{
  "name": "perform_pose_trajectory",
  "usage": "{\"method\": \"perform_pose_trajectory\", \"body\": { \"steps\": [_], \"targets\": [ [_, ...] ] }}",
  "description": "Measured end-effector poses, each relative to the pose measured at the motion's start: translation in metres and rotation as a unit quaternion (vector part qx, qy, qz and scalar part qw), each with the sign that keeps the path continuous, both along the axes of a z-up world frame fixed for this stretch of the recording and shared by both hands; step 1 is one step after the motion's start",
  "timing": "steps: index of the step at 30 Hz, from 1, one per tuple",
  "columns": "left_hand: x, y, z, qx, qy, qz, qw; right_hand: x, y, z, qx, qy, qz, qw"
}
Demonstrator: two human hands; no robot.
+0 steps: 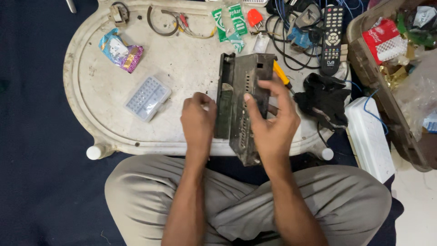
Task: The person disassembles a small black electronic device using a green screwdriver, removes screws, and manipulates internal components. The person then reassembles the device by inserting screws and tightening them.
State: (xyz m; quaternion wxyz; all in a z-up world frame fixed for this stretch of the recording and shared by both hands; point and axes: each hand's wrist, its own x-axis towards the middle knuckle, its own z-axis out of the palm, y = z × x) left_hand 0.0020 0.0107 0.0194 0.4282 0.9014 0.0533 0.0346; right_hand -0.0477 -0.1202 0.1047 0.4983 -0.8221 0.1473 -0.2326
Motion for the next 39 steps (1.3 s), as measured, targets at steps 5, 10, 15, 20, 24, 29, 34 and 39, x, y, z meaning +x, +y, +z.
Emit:
{"method": "perform_pose_trajectory", "body": {
  "steps": [5,10,15,20,24,29,34,39],
  "targets": [
    [-0.009,0.022,0.033,-0.32,0.124,-0.063,0.937,0.007,-0.001,-0.001,-0.156,-0.029,0.027,0.987],
    [-0.023,0.025,0.06,-0.448,0.215,-0.144,0.856,0.014,-0.002,-0.001,-0.031,0.073,0.02,0.997],
    [-0.03,0.022,0.071,-0.243,0.156,-0.196,0.937,0.023,-0.012,-0.011,0.136,0.049,0.093,0.985],
    [-0.029,0.011,0.071,-0.281,0.143,-0.184,0.931,0.018,-0.016,-0.022,0.329,0.058,0.111,0.936],
    [-0.03,0.01,0.073,-0.271,0.205,-0.167,0.926,0.011,-0.019,-0.025,0.503,0.049,0.125,0.854],
    [-0.034,0.019,0.081,-0.233,0.198,-0.204,0.93,0.007,-0.022,-0.025,0.525,0.035,0.152,0.836],
    [-0.045,0.019,0.084,-0.191,0.015,-0.277,0.942,0.003,-0.021,-0.022,0.488,0.043,0.164,0.856],
    [-0.057,0.016,0.089,-0.135,0.027,-0.245,0.96,0.003,-0.018,-0.017,0.459,0.069,0.139,0.875]
  ]
}}
